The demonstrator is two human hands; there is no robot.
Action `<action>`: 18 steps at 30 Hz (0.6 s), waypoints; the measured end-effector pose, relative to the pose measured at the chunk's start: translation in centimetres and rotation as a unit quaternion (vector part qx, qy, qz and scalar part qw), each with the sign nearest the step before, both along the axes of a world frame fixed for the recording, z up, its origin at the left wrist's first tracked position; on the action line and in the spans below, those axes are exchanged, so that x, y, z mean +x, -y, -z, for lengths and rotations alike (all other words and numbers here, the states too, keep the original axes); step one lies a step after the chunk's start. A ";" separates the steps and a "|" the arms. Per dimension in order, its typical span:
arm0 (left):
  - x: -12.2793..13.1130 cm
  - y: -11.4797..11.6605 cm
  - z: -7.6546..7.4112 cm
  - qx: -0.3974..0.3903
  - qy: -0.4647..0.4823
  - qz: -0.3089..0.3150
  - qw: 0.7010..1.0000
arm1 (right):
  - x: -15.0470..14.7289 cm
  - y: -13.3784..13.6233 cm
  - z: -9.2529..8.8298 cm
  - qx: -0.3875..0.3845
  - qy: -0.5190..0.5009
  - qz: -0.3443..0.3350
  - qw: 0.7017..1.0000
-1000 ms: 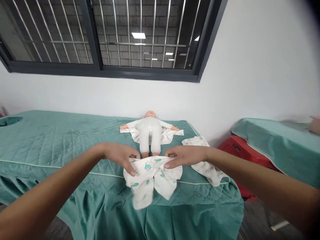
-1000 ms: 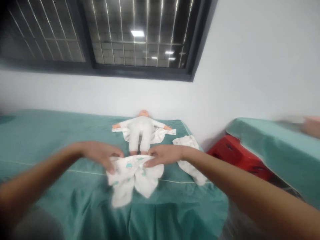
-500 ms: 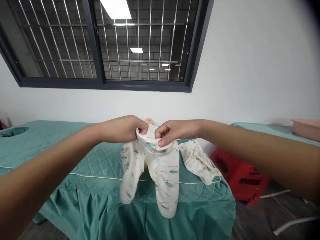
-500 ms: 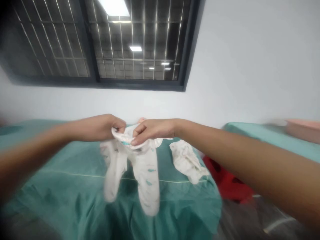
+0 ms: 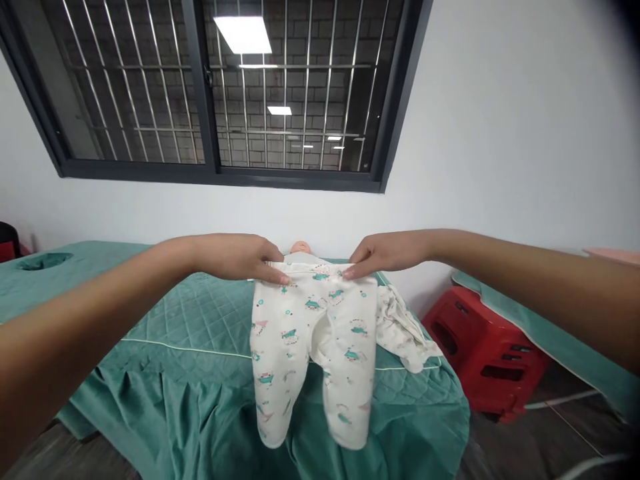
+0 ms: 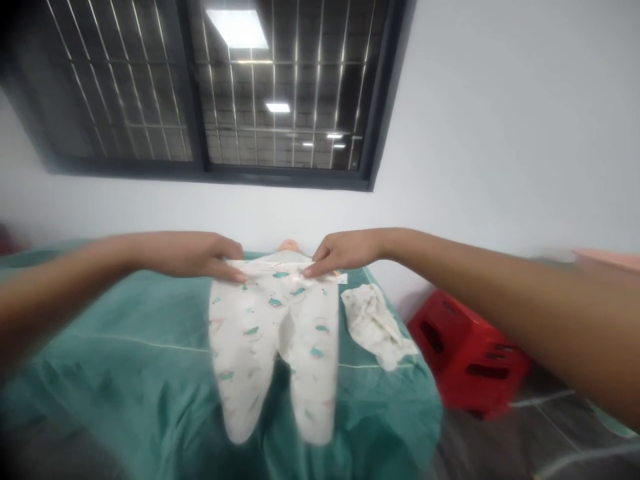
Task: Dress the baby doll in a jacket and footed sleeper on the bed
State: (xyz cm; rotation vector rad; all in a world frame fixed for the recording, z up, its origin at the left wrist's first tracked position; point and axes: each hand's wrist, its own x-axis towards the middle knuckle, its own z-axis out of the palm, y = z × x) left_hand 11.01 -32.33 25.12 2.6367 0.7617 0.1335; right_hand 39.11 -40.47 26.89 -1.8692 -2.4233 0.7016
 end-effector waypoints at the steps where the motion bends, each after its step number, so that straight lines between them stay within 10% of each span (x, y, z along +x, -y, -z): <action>1: 0.0 -0.1 0.0 0.008 -0.013 -0.011 1.000 | 0.2 0.1 -0.2 -0.007 0.011 0.003 1.000; 10: 0.7 -0.5 -0.5 0.153 0.071 -0.110 0.979 | 1.7 0.7 -1.4 0.055 -0.010 0.040 0.998; 18: 3.2 -2.5 -0.2 0.213 0.498 -0.159 0.825 | -2.5 -0.6 -1.8 0.177 -0.226 -0.049 0.957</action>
